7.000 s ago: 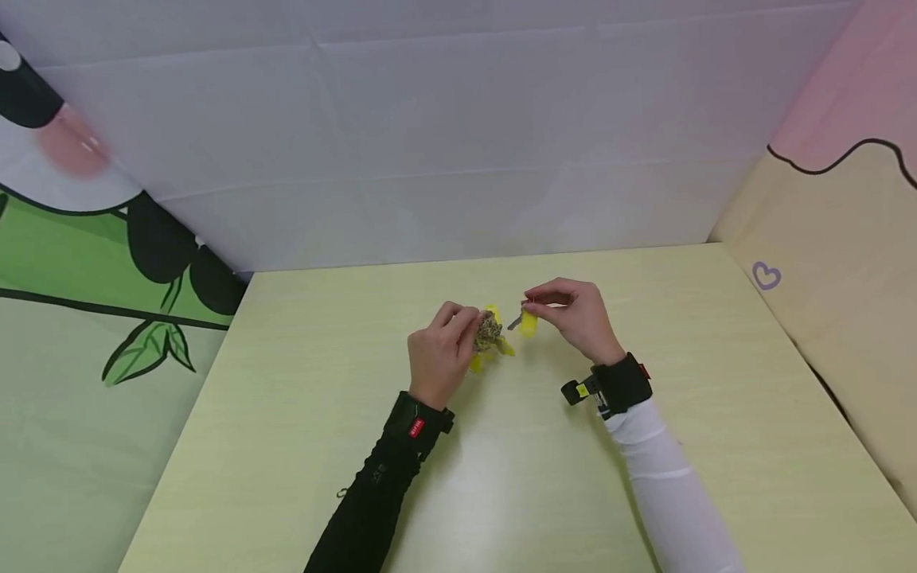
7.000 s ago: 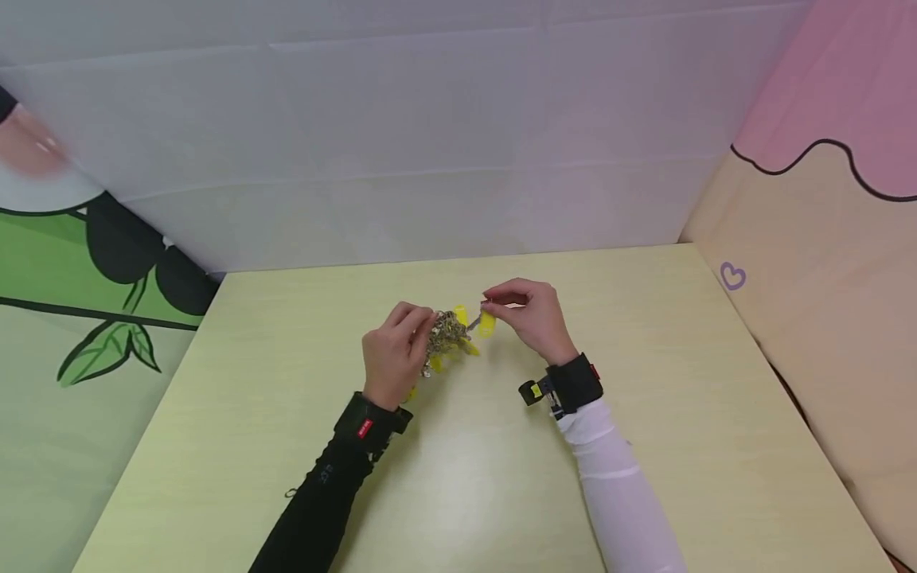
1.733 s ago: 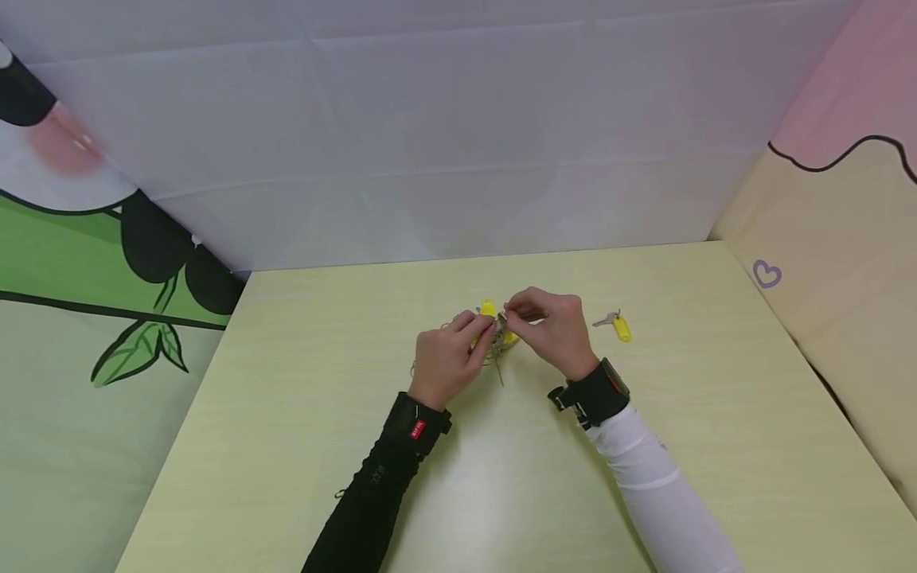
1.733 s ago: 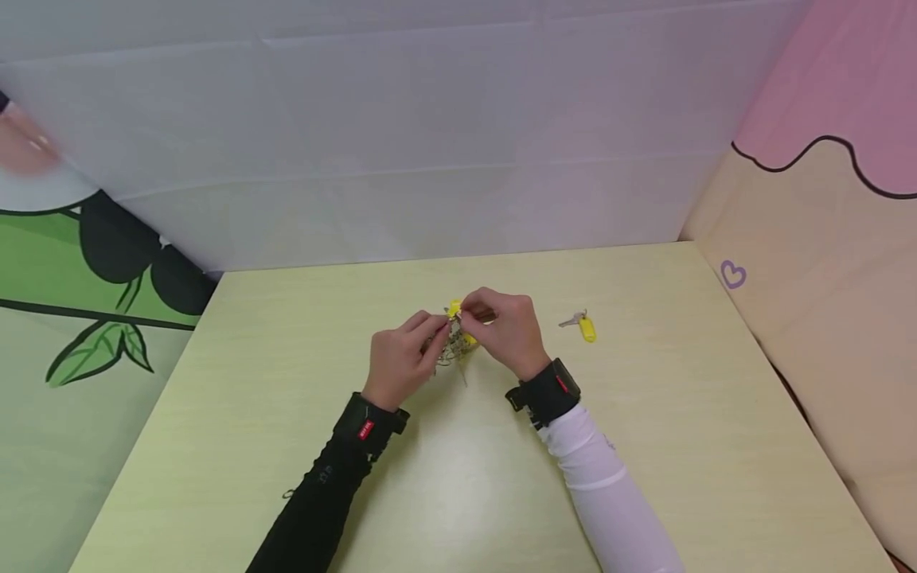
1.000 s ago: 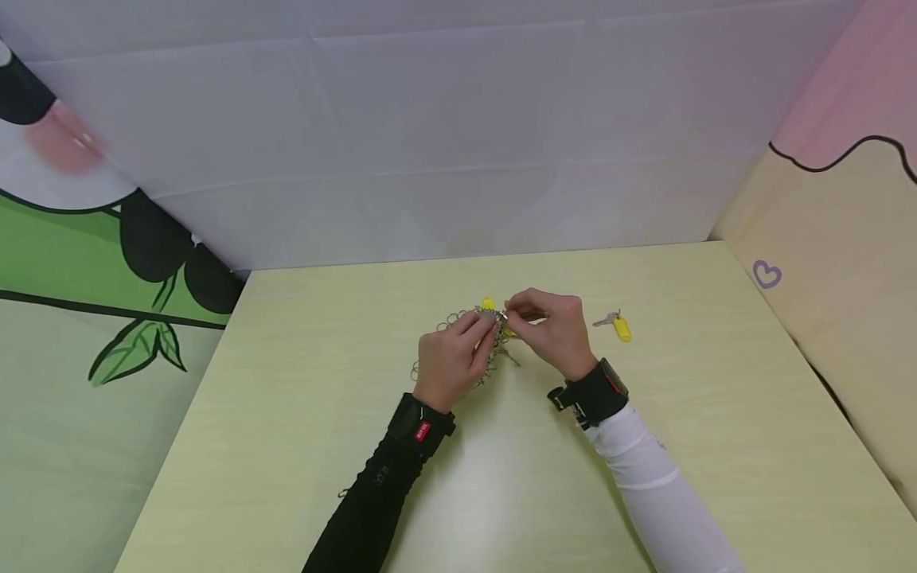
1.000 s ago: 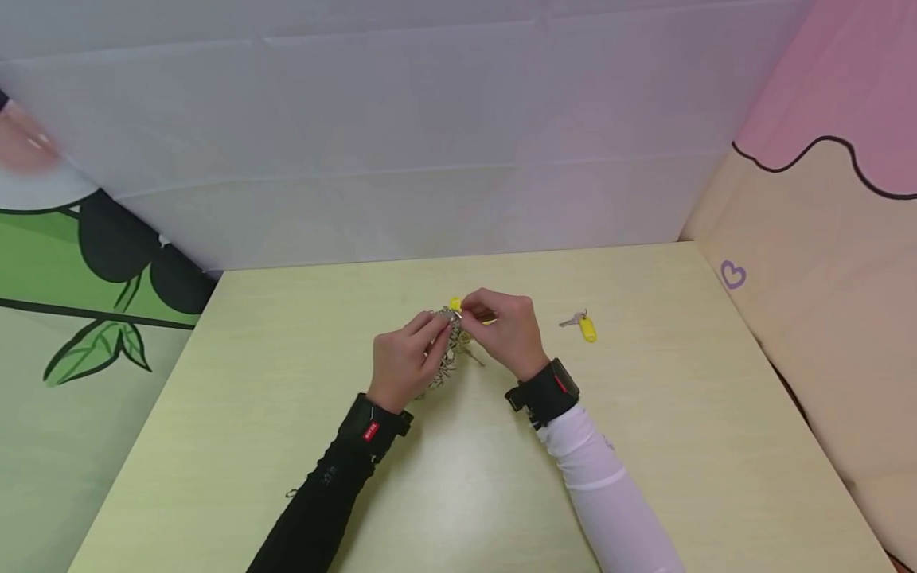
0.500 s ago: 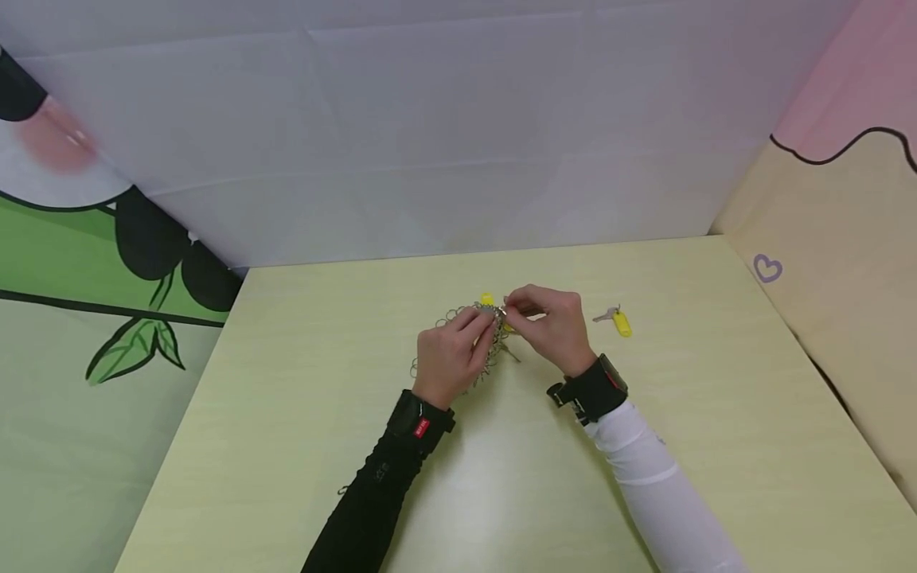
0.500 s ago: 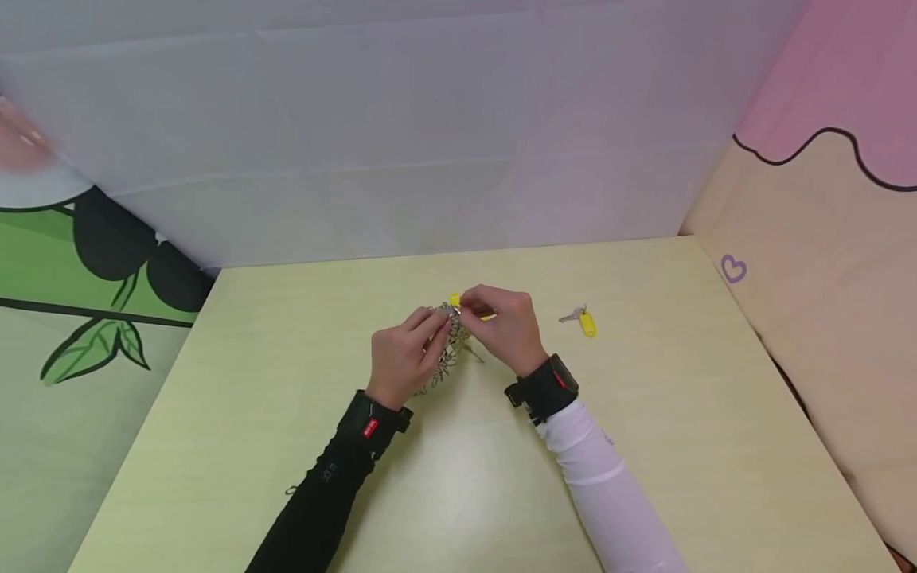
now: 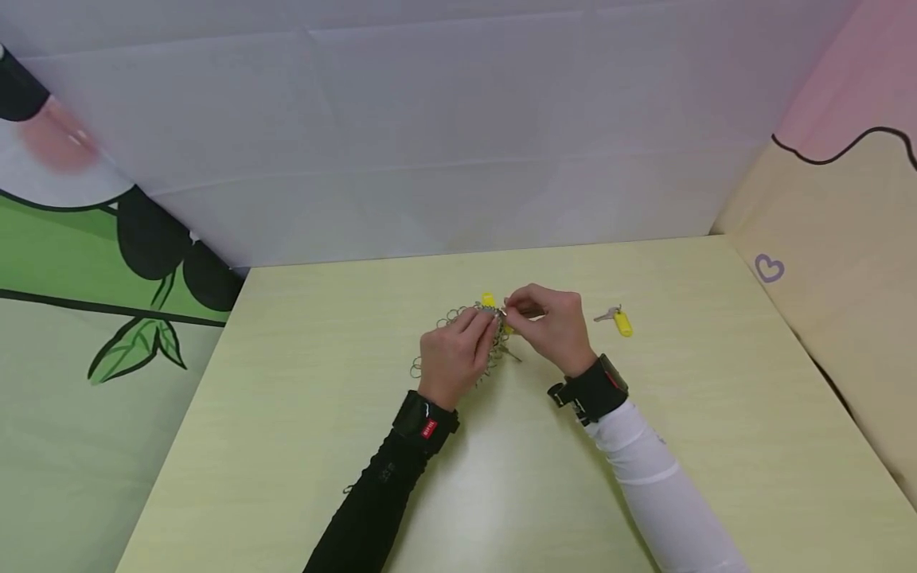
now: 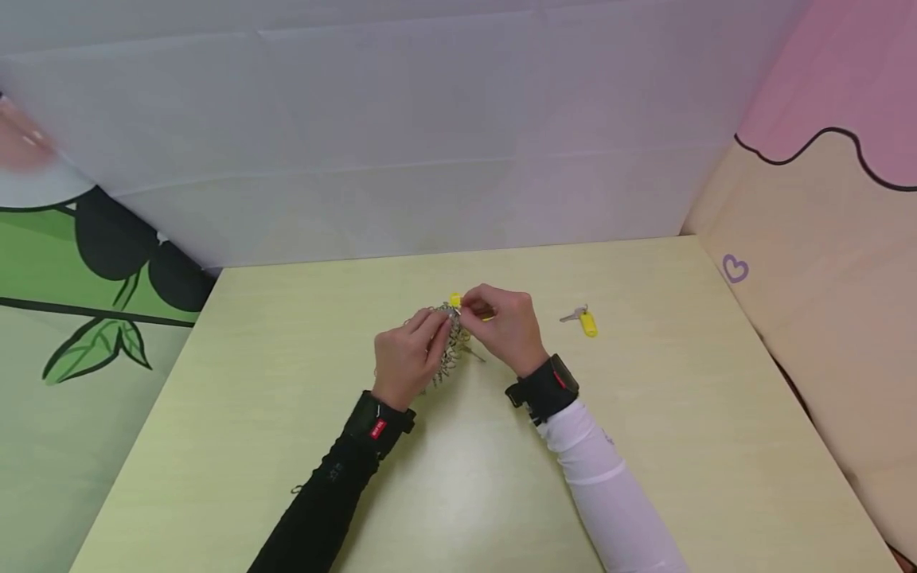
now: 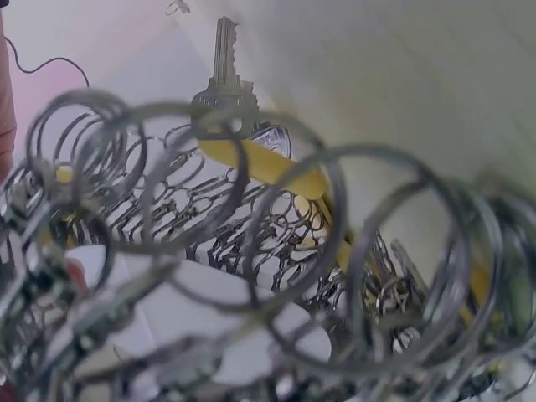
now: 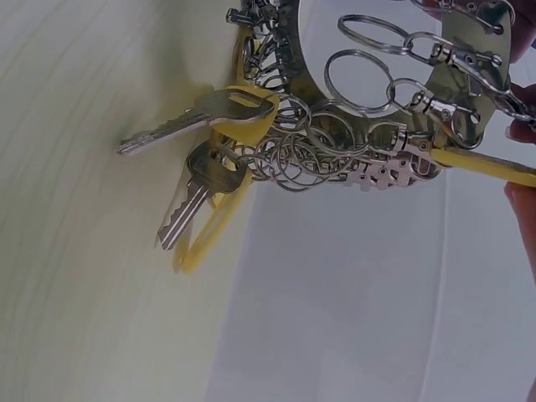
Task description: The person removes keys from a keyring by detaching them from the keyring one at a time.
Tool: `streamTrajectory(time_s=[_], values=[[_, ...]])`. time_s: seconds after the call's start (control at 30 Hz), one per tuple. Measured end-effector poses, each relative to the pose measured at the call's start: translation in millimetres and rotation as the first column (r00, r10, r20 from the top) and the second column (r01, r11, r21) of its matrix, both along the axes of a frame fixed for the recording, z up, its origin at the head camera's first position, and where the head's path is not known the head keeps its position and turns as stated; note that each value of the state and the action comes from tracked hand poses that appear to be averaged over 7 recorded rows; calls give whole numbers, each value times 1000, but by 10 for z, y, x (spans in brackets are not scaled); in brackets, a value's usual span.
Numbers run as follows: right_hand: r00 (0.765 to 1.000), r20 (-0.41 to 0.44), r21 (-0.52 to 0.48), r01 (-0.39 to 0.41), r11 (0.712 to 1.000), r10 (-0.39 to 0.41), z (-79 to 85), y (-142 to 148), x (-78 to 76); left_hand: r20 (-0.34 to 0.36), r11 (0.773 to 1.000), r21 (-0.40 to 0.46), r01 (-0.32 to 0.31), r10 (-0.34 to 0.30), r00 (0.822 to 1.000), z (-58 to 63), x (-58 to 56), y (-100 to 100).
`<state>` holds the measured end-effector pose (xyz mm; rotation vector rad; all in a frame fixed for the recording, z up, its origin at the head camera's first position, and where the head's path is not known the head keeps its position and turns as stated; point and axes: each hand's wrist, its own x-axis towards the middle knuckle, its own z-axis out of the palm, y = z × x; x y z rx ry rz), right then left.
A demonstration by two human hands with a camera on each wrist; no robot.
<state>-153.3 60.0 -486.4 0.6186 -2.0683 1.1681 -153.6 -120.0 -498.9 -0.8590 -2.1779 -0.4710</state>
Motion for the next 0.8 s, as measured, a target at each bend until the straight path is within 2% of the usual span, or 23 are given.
streamTrajectory(time_s=[0.3,0.5,0.8], values=[[1000,-13,49,-23,999,24,-13,-48,12,-7,997,17,-71,71,997,-15,10,1],[998,-44,112,-36,993,41,-6,-75,33,59,997,61,-45,42,997,-8,-22,-34],[994,-91,154,-48,987,63,1,-78,42,98,998,66,15,-21,995,32,-64,-75]])
